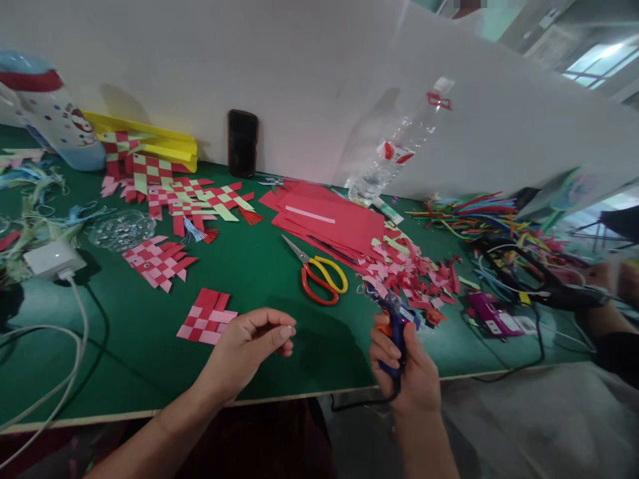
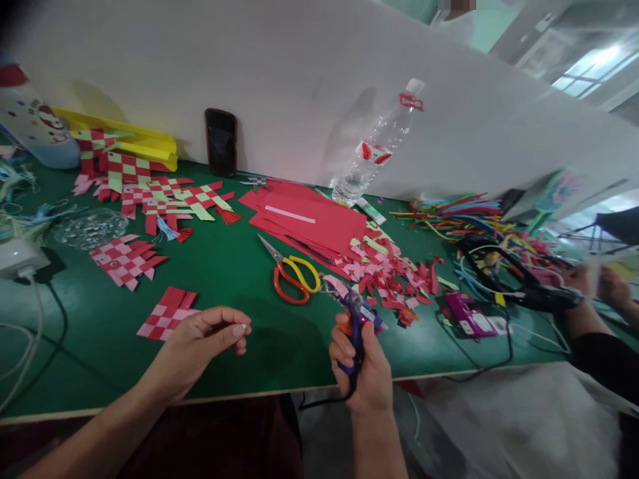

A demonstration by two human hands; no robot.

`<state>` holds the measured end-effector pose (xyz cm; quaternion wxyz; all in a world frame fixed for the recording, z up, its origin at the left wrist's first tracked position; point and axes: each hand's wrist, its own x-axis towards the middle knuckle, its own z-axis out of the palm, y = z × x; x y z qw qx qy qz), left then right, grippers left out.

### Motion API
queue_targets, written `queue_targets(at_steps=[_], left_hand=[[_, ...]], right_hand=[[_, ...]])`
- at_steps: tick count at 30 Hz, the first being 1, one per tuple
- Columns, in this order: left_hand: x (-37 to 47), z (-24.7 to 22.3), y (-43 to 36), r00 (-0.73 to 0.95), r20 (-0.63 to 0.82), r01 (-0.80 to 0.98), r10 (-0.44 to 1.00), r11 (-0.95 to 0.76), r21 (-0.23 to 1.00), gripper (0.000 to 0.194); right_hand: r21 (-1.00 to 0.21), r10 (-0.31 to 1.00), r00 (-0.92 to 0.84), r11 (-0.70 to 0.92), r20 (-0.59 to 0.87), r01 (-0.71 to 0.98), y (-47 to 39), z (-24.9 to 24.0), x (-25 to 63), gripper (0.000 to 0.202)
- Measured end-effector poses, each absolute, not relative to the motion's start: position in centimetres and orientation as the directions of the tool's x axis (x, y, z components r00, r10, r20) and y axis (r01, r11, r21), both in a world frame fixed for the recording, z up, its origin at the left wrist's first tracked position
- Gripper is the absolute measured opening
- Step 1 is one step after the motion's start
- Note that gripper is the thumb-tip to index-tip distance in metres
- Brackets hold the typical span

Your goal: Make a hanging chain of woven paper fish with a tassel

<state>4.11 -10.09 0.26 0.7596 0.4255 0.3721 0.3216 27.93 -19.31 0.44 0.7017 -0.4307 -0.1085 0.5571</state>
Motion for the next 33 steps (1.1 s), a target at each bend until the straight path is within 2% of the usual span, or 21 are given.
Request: queue_targets(at_steps=[4,7,11,18,24,29,33], left_hand=[[5.1,0.7,-9.8,0.502,-0.257,-0.207,0.826,0.404,0.891,0.02],[6.0,1.0,-9.5,0.474,-0.207,-0.251,0.856,0.357,0.9,0.018],[6.8,0.9,-9.2,0.436,-0.189,-0.254,0.88,0.322,0.912,0.018],[6.6,0.3,-9.5,0.434,-0.215,-0.264,0.875,0.352,0.898,0.017],[6.4,0.1,-9.4,0.46,-0.231,-0.273,0.857,0.384,0.882,0.02],[6.3,0.1,-9.4,0.463,-0.224,-0.274,0.858,0.379,0.884,0.021],[6.2,-0.1,-9.4,0.45,-0.217,-0.289,0.866,0.371,0.883,0.019]], right_hand=[[-0.831,0.923,0.248,-0.118,-0.294,-0.544,-20.4,0.6,27.8,0.035],[-0.88,0.938,0.235,-0.123,-0.253,-0.459,-20.9,0.5,27.1,0.038],[-0.903,0.934,0.235,-0.159,-0.268,-0.399,-21.2,0.2,26.0,0.039],[-0.939,0.949,0.24,-0.12,-0.203,-0.322,-21.8,-0.1,25.0,0.031],[-0.96,0.969,0.205,-0.079,-0.137,-0.268,-21.7,-0.1,24.7,0.032],[-0.969,0.966,0.202,-0.118,-0.163,-0.219,-21.7,0.2,24.5,0.034],[-0.988,0.982,0.174,-0.044,-0.071,-0.149,-21.9,-0.2,24.7,0.03]])
